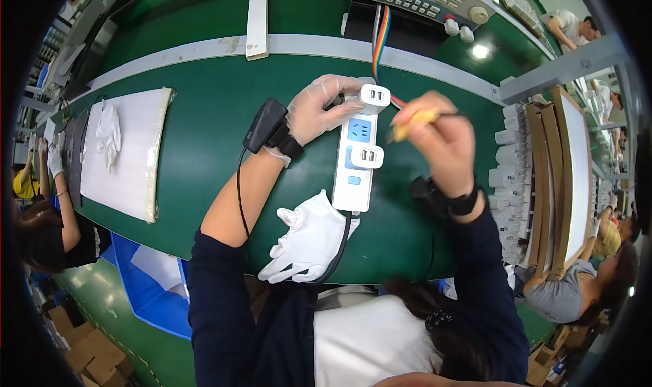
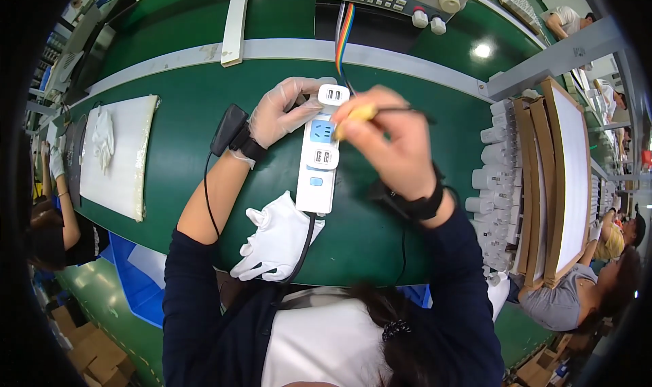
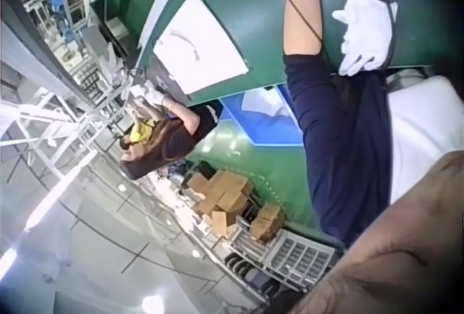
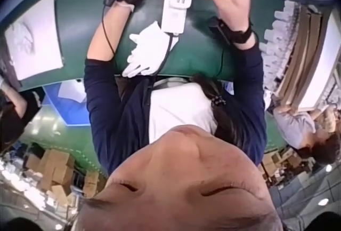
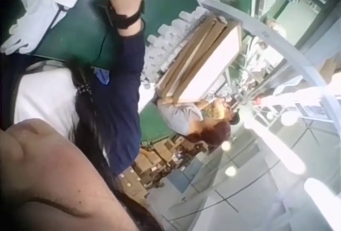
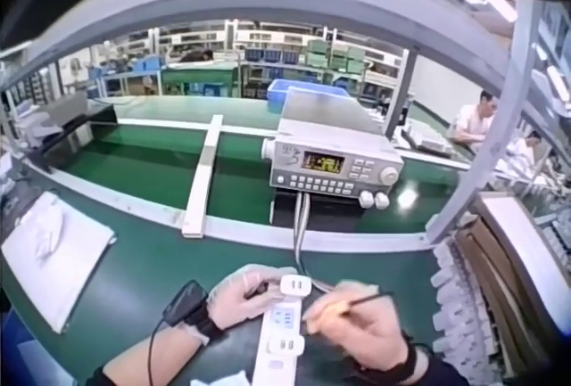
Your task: The person tests power adapters by plugging them into a power strip, touching a yellow-tipped probe to the USB ports, and placing them back on the conveyor belt. After several cycles, the person pauses to adjust a glove before resuming the testing process.
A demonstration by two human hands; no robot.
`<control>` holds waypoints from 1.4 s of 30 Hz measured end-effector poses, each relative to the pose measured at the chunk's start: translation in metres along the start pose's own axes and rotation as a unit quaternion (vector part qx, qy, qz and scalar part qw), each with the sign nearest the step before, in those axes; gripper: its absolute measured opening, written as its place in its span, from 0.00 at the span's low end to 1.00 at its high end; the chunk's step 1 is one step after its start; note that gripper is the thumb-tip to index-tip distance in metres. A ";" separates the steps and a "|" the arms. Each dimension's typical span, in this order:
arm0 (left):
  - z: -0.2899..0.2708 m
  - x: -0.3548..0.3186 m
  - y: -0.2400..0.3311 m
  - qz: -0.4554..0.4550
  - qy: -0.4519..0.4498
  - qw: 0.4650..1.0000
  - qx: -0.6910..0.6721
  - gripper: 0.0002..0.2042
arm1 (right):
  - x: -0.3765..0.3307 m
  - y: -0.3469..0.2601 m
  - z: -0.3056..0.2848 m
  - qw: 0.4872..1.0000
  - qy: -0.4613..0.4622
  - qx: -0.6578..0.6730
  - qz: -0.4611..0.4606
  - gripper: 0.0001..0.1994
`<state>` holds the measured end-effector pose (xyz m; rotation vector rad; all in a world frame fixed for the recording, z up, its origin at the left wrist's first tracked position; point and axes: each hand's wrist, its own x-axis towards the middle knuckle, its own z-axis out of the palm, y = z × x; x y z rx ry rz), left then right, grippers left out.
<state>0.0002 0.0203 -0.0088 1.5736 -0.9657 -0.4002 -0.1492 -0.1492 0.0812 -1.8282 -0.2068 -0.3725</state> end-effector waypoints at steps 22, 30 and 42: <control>-0.019 0.054 0.026 0.065 0.226 0.965 -0.117 0.24 | -0.023 0.081 0.001 0.863 -0.052 0.472 0.175 0.16; -0.081 0.138 -0.035 -0.001 0.127 0.903 0.410 0.20 | -0.027 0.083 0.008 0.906 -0.052 0.386 0.166 0.17; -0.068 0.143 -0.079 -0.002 0.220 0.966 0.137 0.38 | -0.021 0.083 0.012 0.905 -0.054 0.386 0.168 0.16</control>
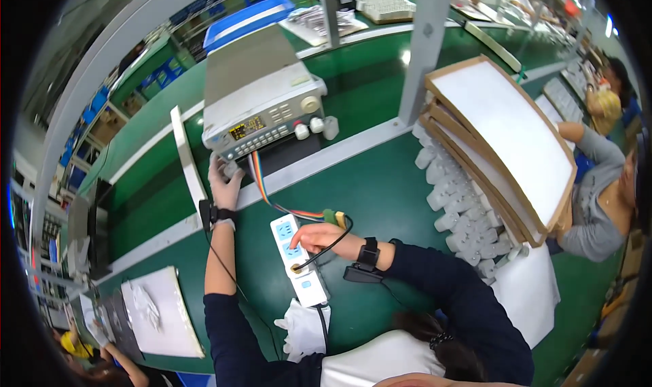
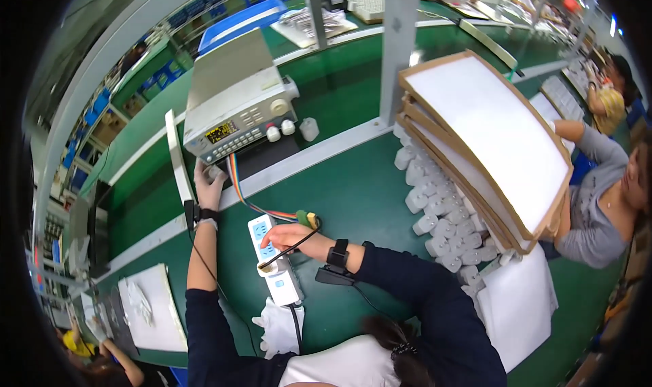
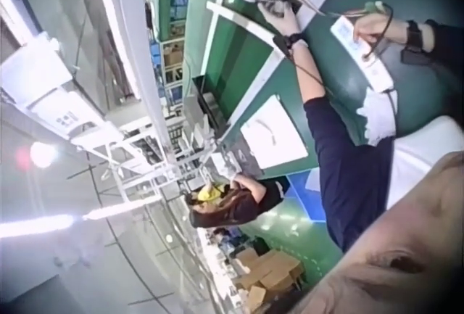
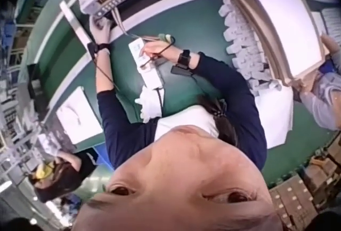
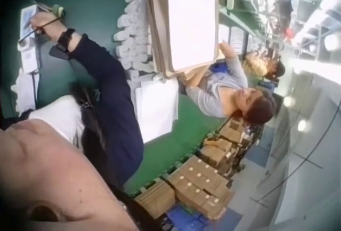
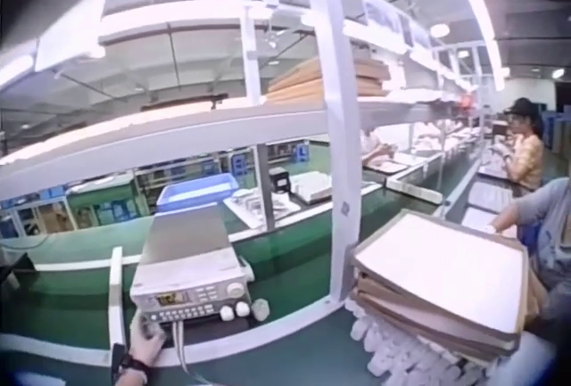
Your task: The person tests power adapters by plugging them into a power strip, touching a yellow-tipped probe to the USB ports, and placing them back on the conveyor belt. After several cycles, the person pauses to adjust a glove before resuming the testing process.
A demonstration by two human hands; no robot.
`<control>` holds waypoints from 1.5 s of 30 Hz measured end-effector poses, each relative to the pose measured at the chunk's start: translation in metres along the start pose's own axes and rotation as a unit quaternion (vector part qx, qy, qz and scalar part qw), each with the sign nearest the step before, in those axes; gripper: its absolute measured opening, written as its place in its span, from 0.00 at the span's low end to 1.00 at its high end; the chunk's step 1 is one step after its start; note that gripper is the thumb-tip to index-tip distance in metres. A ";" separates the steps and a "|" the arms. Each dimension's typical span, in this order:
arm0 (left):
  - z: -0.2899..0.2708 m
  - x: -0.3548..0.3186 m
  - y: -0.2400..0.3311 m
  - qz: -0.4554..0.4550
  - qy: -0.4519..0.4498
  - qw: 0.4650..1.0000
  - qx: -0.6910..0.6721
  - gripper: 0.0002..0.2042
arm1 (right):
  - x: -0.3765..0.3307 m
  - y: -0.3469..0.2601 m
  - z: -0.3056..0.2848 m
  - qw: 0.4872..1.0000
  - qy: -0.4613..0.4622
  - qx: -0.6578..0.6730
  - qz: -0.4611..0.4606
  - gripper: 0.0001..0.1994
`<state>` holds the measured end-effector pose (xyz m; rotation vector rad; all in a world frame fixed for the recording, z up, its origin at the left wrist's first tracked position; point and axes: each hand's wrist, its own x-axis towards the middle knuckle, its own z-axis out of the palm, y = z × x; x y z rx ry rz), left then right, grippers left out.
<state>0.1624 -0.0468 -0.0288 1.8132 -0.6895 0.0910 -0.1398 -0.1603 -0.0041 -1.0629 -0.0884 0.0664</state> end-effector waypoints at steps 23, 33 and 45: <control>-0.021 -0.022 0.019 0.076 0.014 0.992 0.103 0.39 | 0.001 0.000 0.005 0.998 -0.024 -0.055 0.016 0.13; -0.056 -0.133 0.073 0.098 -0.057 0.991 0.068 0.35 | -0.005 -0.011 0.004 0.995 0.009 -0.084 0.058 0.12; -0.062 -0.139 0.062 0.038 -0.110 0.992 0.051 0.29 | -0.005 -0.002 0.002 0.995 0.036 -0.073 0.059 0.12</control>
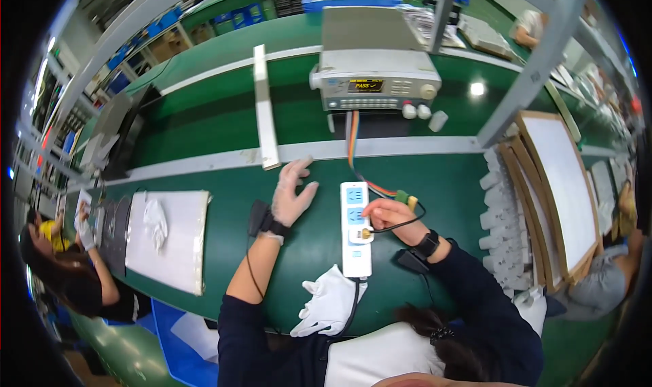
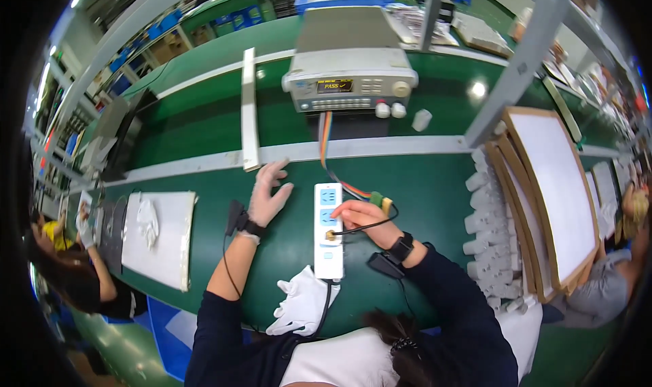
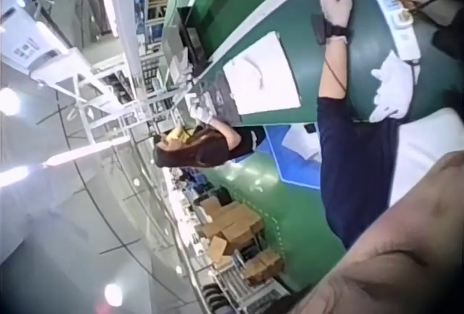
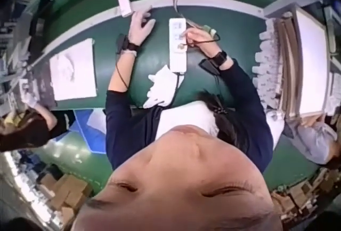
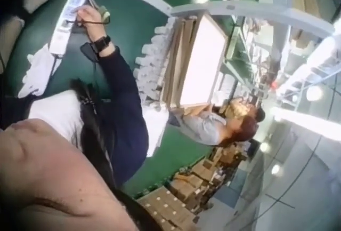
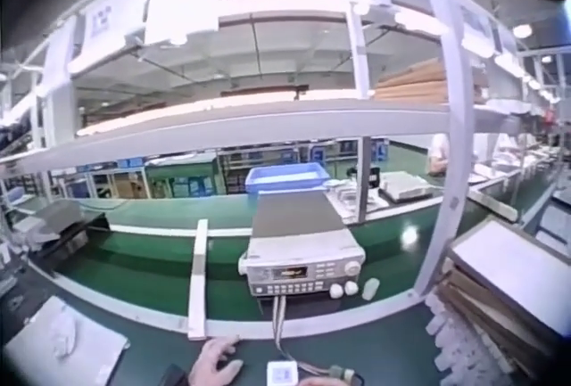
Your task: The person tests power adapters by plugging them into a power strip, touching a yellow-tipped probe to the USB ports, and placing them back on the conveyor belt. After several cycles, the person pauses to adjust a glove before resuming the testing process.
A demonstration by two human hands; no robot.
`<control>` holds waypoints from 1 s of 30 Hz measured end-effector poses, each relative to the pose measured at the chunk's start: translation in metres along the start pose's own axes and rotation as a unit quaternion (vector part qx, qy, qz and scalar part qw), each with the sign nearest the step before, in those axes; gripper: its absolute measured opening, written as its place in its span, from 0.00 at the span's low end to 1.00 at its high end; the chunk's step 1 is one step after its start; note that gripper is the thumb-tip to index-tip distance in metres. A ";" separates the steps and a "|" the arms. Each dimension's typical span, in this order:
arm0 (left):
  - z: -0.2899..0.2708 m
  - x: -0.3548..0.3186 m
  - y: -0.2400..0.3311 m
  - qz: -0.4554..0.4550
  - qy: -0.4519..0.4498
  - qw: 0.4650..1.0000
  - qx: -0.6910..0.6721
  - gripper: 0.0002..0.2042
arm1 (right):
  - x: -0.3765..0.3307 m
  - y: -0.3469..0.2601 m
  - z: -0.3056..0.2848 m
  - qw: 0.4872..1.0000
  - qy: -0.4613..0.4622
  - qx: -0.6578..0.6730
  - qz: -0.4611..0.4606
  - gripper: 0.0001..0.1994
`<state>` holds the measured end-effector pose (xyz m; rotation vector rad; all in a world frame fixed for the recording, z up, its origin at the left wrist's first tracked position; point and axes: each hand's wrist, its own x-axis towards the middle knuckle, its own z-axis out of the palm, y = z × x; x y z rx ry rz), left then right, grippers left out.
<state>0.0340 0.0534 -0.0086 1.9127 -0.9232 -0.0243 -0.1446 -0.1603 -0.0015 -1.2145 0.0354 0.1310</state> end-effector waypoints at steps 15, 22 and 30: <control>0.007 0.002 -0.004 0.008 -0.015 0.999 0.033 0.26 | 0.010 0.008 -0.003 0.996 -0.027 -0.071 -0.043 0.11; 0.004 -0.002 -0.006 -0.007 0.007 1.000 0.022 0.27 | 0.006 0.007 0.000 0.999 -0.032 -0.021 -0.031 0.12; 0.006 0.000 0.000 0.074 0.060 0.995 0.034 0.24 | 0.001 0.001 -0.002 0.996 -0.029 -0.088 -0.010 0.10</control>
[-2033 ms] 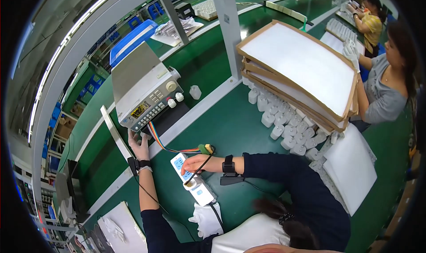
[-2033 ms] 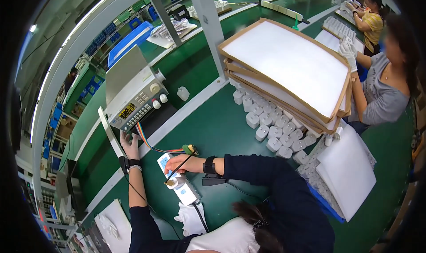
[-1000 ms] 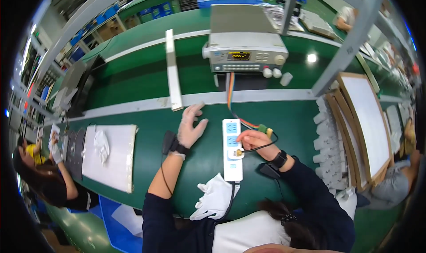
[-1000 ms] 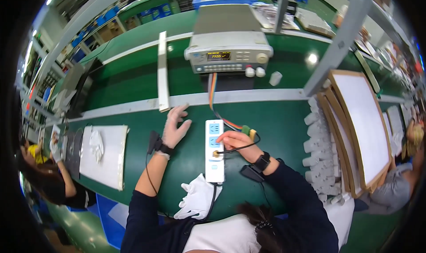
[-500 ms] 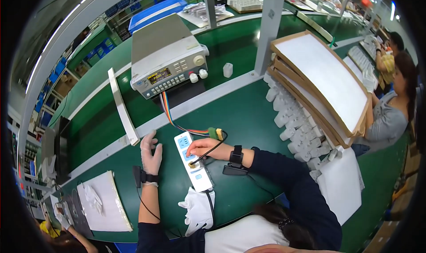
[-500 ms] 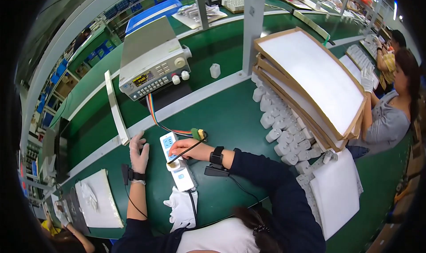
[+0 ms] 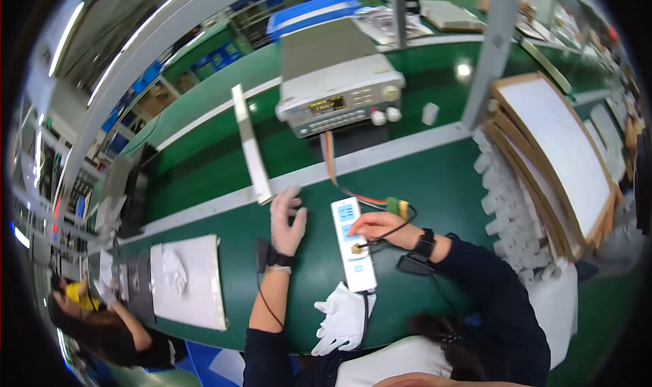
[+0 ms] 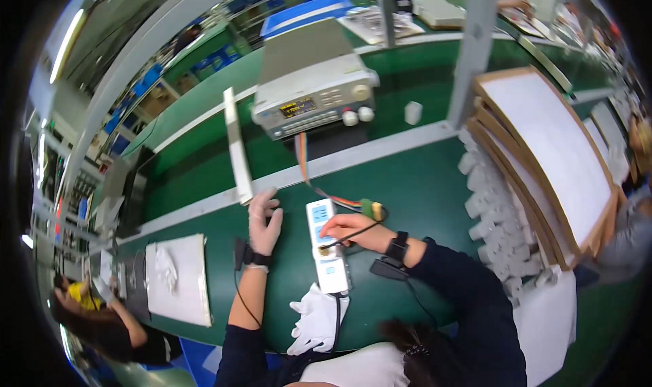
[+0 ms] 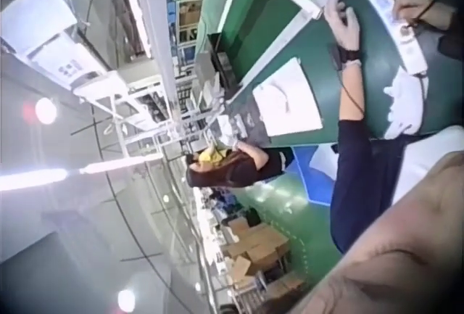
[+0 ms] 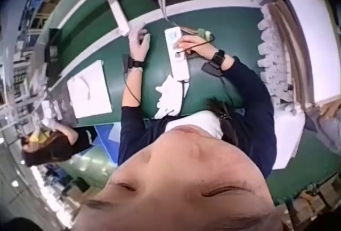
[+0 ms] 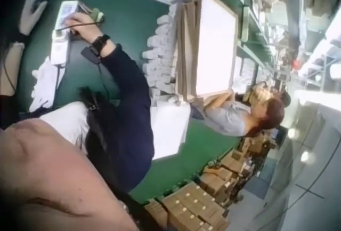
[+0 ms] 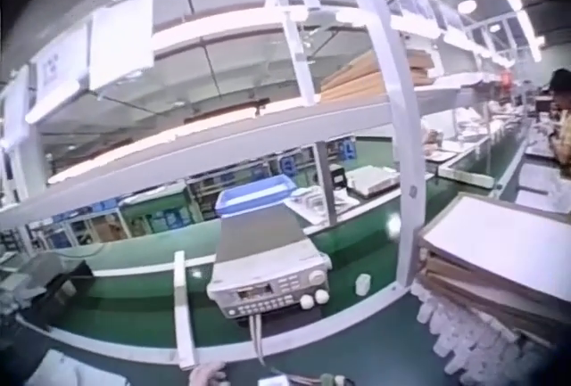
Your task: The person tests power adapters by plugging them into a power strip, touching a yellow-tipped probe to the USB ports, and placing them back on the conveyor belt. After several cycles, the person pauses to adjust a glove before resuming the testing process.
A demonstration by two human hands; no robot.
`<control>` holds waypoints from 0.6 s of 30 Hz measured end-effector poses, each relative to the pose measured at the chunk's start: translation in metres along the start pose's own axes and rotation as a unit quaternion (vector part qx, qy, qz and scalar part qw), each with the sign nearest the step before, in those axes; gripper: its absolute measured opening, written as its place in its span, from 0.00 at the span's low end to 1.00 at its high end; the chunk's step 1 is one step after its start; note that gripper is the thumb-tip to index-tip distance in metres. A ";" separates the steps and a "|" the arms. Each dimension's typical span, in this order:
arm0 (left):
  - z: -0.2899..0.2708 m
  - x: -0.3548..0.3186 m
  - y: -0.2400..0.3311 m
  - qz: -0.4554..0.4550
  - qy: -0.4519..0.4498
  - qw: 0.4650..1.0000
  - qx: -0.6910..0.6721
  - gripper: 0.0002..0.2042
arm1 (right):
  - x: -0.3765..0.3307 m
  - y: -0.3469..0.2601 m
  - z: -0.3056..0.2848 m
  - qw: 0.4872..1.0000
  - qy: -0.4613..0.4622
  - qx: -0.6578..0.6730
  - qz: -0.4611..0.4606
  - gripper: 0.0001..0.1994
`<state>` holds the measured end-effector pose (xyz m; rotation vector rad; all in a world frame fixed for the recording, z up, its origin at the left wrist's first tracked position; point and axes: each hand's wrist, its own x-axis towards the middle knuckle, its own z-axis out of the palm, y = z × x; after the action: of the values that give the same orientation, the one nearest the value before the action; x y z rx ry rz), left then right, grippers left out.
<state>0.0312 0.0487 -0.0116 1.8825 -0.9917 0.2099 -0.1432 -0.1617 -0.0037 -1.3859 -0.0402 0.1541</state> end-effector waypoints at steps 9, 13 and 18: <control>-0.011 -0.014 0.045 0.068 -0.182 0.952 -0.237 0.29 | -0.008 -0.015 0.011 0.979 -0.054 -0.071 -0.185 0.09; 0.008 -0.014 0.062 0.203 -0.245 0.941 -0.117 0.33 | -0.008 -0.011 0.008 0.997 -0.050 0.005 -0.065 0.10; 0.014 -0.018 0.053 0.173 -0.234 0.946 -0.143 0.32 | -0.015 -0.016 0.002 0.995 0.003 -0.091 0.026 0.10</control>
<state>-0.0221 0.0364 0.0070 1.5079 -1.5869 -0.1815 -0.1567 -0.1645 0.0138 -1.5711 -0.0123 0.1930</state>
